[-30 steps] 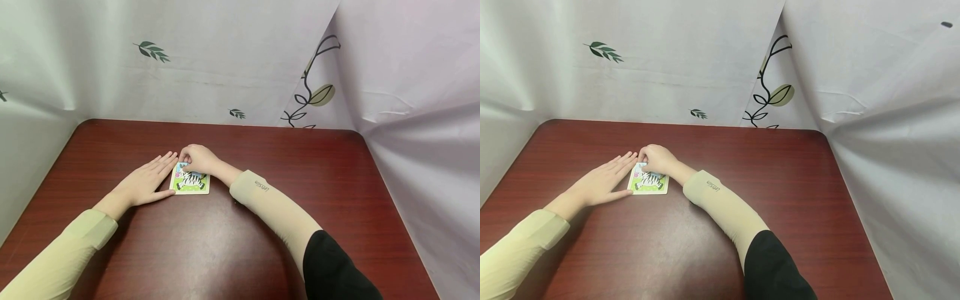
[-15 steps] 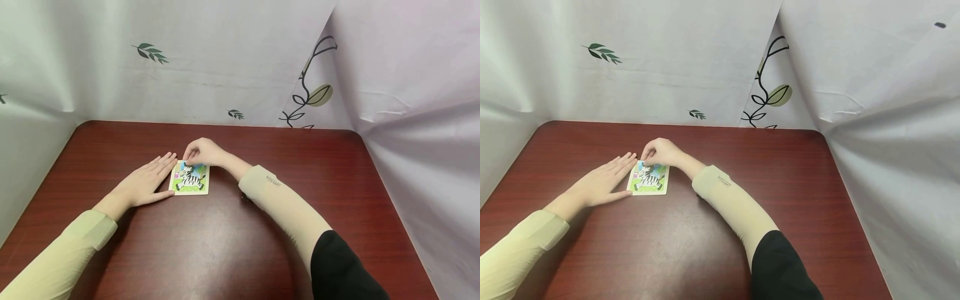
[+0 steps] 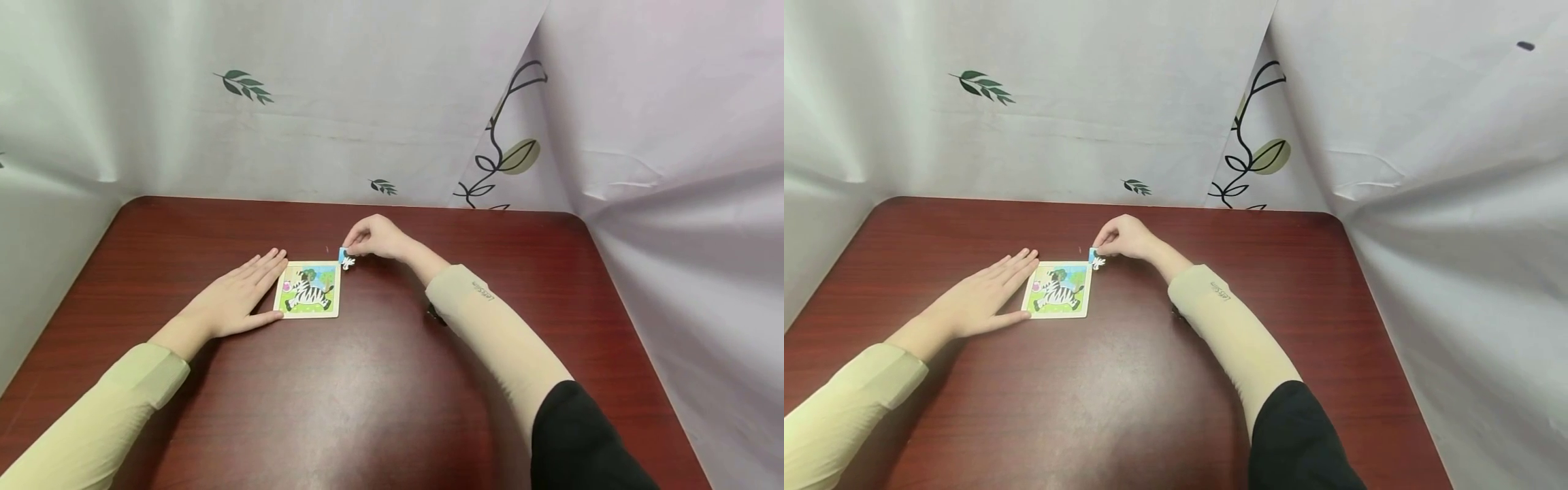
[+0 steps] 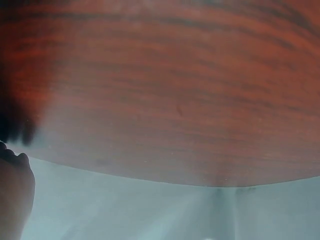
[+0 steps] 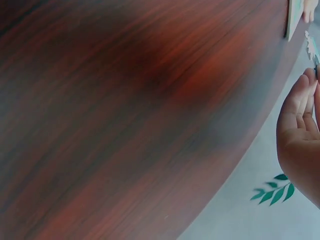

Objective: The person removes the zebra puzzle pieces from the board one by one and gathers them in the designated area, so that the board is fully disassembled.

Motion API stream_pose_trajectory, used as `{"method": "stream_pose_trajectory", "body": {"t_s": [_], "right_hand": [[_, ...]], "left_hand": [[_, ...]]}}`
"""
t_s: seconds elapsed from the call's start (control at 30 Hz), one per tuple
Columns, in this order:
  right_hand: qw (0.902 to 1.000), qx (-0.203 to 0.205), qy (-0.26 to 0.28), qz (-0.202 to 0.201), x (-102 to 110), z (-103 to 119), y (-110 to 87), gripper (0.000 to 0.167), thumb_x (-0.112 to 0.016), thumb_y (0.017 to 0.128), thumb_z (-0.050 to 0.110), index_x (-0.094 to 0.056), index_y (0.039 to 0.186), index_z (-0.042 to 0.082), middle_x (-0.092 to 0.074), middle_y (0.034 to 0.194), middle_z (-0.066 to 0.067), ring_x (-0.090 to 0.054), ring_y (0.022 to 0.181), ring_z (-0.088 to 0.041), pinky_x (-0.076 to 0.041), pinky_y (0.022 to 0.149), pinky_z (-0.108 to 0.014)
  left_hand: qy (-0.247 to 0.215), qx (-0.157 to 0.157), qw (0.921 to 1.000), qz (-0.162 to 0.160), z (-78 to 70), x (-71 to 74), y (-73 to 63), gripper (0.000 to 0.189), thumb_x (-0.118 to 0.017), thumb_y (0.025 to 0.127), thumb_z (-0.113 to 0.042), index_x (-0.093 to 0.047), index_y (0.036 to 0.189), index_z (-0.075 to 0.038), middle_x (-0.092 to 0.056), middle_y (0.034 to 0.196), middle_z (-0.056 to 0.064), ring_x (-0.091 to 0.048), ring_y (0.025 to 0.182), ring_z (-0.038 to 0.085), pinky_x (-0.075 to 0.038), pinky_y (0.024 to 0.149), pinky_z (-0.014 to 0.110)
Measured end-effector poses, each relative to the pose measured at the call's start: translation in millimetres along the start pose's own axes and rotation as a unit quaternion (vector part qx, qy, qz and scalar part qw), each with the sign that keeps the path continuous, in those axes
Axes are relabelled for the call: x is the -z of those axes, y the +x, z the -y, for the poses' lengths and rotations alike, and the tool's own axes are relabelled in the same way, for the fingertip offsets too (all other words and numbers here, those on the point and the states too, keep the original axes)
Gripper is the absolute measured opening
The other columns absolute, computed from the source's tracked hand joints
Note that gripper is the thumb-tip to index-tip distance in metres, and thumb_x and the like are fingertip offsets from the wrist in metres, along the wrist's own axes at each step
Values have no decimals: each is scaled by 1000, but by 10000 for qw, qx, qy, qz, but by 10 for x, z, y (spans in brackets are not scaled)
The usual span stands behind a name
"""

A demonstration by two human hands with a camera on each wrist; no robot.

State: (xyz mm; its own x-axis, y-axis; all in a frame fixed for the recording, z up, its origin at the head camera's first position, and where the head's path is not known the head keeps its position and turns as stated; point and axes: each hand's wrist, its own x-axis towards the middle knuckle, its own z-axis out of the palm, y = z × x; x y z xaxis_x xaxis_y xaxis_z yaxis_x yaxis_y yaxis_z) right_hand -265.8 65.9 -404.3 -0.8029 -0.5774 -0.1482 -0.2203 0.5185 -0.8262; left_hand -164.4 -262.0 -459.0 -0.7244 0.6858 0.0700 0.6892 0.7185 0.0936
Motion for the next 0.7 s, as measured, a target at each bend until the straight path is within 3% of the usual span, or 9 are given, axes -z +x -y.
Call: {"method": "stream_pose_trajectory", "body": {"t_s": [0.43,0.7], "right_hand": [[9991,-291,-314,-68,149,-232,-109,9,-77,93,4,-81,100,0,-74,83,-3,-61,71,-4,-52,69,-17],[9966,-277,-731,-244,148,-349,-127,9,-78,93,6,-82,99,0,-79,89,-10,-66,76,-7,-51,71,-15]], "left_hand": [[-11,6,10000,-17,6,0,-4,97,-67,98,-53,-27,165,4,-29,173,26,-27,162,40,9,133,18],[-8,33,10000,14,1,-9,5,97,-67,99,-53,-26,166,4,-28,173,26,-26,163,39,11,131,16]]}}
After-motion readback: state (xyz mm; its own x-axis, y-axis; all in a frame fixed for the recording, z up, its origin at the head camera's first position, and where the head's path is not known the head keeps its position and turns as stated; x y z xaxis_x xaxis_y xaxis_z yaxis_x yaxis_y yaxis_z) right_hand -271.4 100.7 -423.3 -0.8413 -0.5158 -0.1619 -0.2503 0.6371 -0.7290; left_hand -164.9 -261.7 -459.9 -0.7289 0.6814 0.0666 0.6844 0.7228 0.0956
